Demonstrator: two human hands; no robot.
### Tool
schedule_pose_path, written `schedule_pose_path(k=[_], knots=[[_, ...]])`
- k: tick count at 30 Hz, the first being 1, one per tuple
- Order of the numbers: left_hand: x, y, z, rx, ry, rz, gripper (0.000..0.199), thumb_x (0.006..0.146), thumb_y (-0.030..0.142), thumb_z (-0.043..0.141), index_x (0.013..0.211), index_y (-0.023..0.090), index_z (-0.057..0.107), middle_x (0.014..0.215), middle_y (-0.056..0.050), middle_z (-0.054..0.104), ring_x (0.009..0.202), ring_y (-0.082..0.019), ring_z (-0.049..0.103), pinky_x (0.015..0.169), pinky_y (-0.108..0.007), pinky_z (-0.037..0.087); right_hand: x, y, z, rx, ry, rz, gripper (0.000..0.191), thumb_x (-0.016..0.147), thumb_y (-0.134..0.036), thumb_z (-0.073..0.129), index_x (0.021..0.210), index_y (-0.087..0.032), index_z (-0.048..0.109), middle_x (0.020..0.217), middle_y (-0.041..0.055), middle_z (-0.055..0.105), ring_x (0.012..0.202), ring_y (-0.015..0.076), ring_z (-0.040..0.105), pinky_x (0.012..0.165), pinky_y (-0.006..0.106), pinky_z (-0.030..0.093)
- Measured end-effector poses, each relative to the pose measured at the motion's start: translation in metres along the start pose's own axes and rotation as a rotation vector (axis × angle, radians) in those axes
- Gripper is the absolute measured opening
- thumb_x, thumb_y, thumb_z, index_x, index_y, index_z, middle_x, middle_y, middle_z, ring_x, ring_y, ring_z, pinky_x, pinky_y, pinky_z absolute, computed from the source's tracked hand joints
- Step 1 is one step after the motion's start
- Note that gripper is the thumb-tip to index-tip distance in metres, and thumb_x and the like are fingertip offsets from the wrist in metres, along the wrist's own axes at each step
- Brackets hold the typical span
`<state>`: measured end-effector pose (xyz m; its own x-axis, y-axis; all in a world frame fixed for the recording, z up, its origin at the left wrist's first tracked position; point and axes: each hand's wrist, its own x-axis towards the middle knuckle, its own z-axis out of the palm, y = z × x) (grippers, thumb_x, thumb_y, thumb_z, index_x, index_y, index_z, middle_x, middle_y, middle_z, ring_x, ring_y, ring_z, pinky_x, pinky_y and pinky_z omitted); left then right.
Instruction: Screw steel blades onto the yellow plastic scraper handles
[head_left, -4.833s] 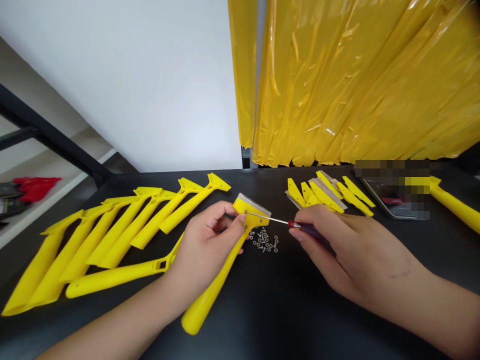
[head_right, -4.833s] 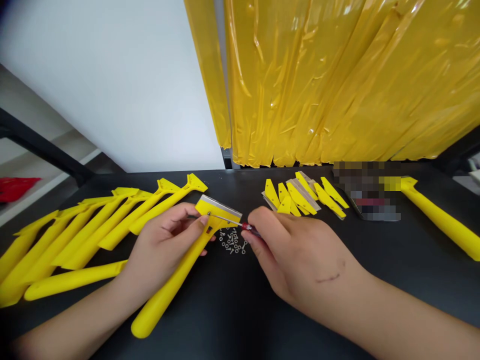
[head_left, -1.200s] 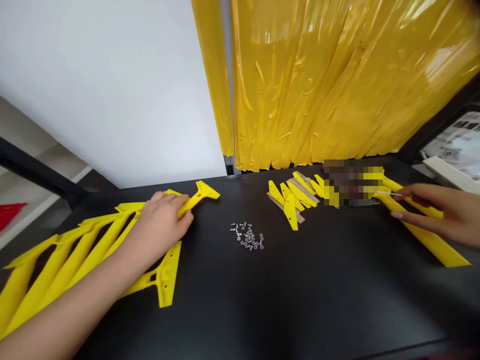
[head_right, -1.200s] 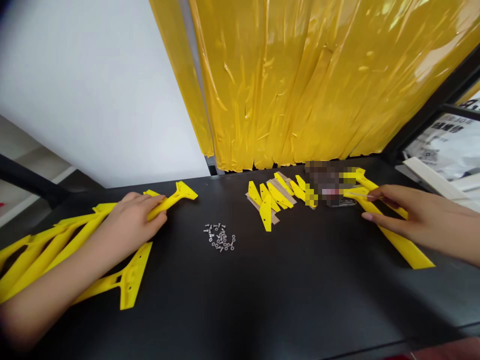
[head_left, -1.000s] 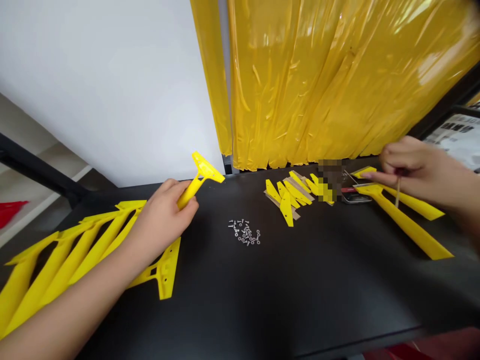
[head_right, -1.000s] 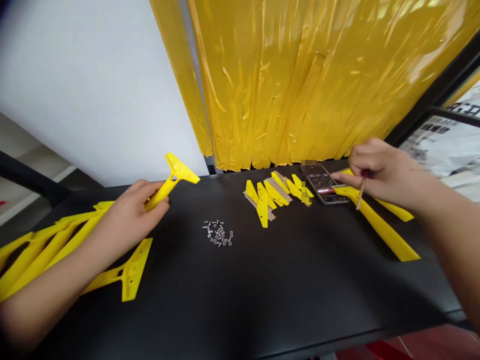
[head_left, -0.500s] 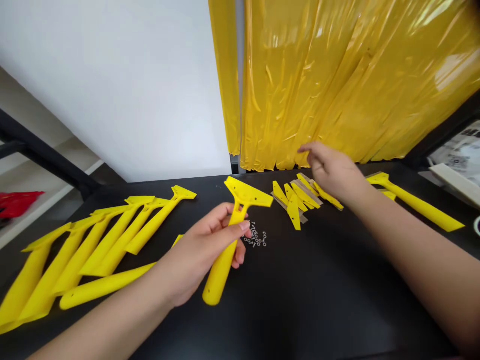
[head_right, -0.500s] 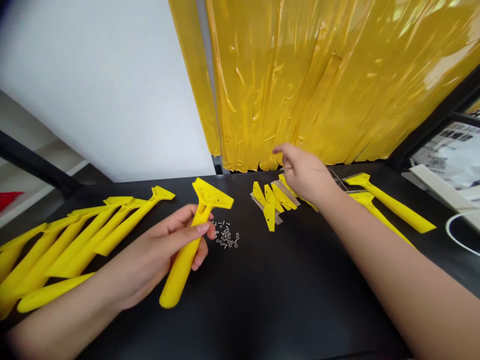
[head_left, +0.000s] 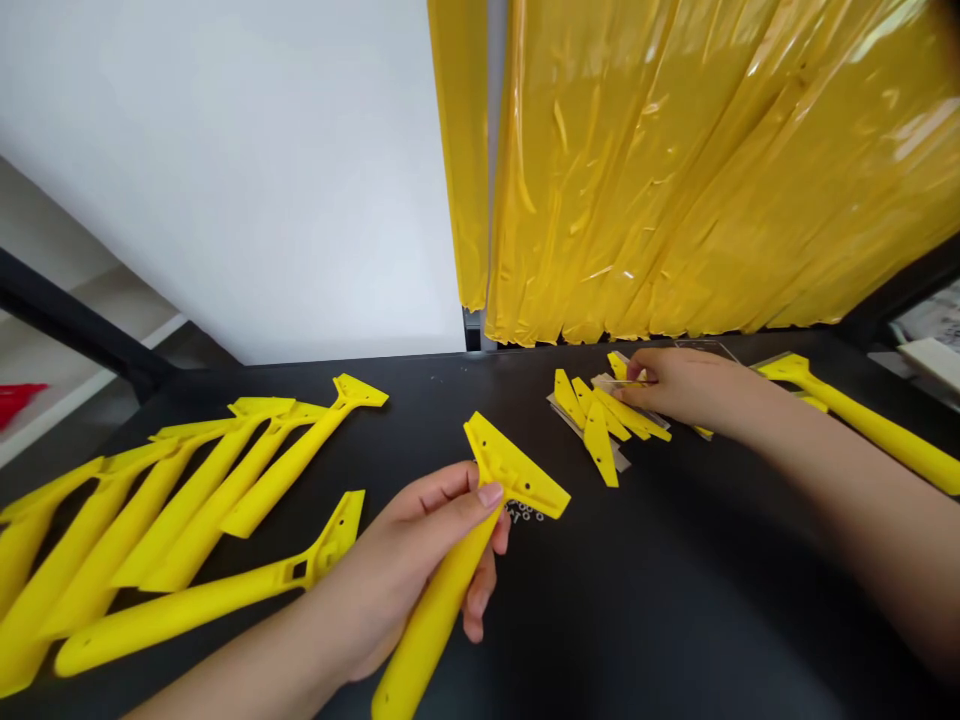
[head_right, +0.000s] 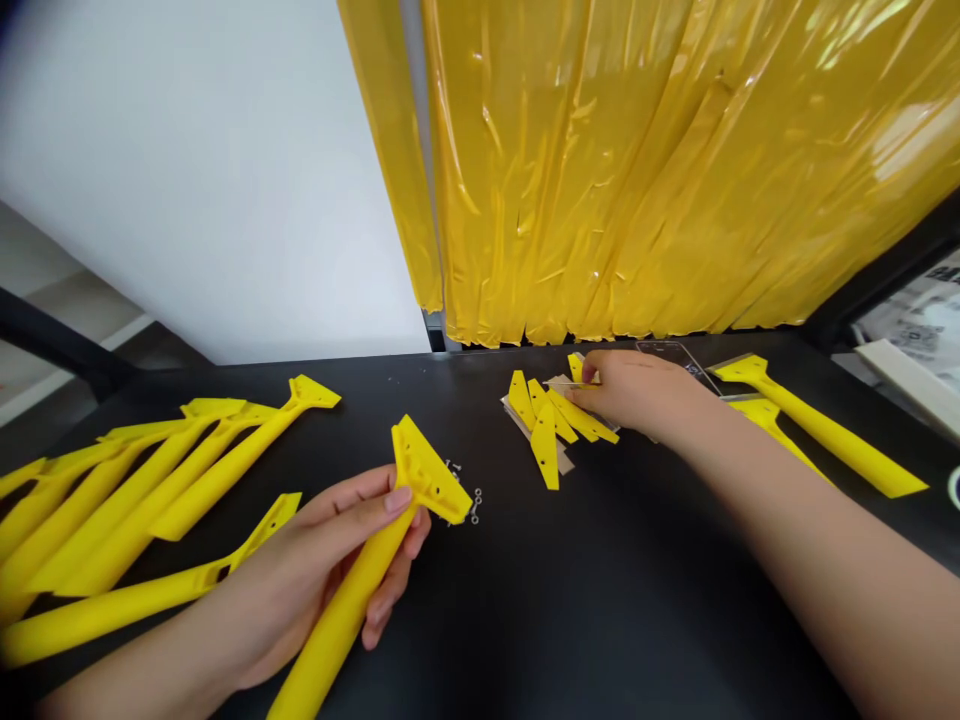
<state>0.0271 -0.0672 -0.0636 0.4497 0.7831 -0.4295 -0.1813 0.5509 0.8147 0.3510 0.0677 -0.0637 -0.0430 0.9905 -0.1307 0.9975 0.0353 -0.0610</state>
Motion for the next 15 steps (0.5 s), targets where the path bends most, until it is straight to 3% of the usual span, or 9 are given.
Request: schedule_pose_path(k=[9,15], knots=[[0.002,-0.009,-0.002,0.071,-0.059,-0.042,0.036,0.099,0.05,0.067,0.082,0.019,0.063,0.054,0.001,0.056,0.045,-0.011,0.053,0.045,-0.022,0.054,0.004,0.001,0.007,0.054,-0.101,-0.061,0.034,0.086,-0.059,0.065,0.089,-0.026,0.073,0.075,0.0049,0.073,0.061,0.0225,0.065,0.053,0.034,0.037],[0.004,-0.01,0.0,0.081,-0.035,-0.023,0.036,0.099,0.049,0.068,0.08,0.019,0.062,0.053,0.001,0.056,0.044,-0.011,0.053,0.044,-0.021,0.053,0.01,0.008,0.013,0.159,-0.132,-0.103,0.024,0.086,-0.048,0.065,0.087,-0.025,0.071,0.078,0.0045,0.075,0.064,0.0214,0.066,0.053,0.032,0.04]])
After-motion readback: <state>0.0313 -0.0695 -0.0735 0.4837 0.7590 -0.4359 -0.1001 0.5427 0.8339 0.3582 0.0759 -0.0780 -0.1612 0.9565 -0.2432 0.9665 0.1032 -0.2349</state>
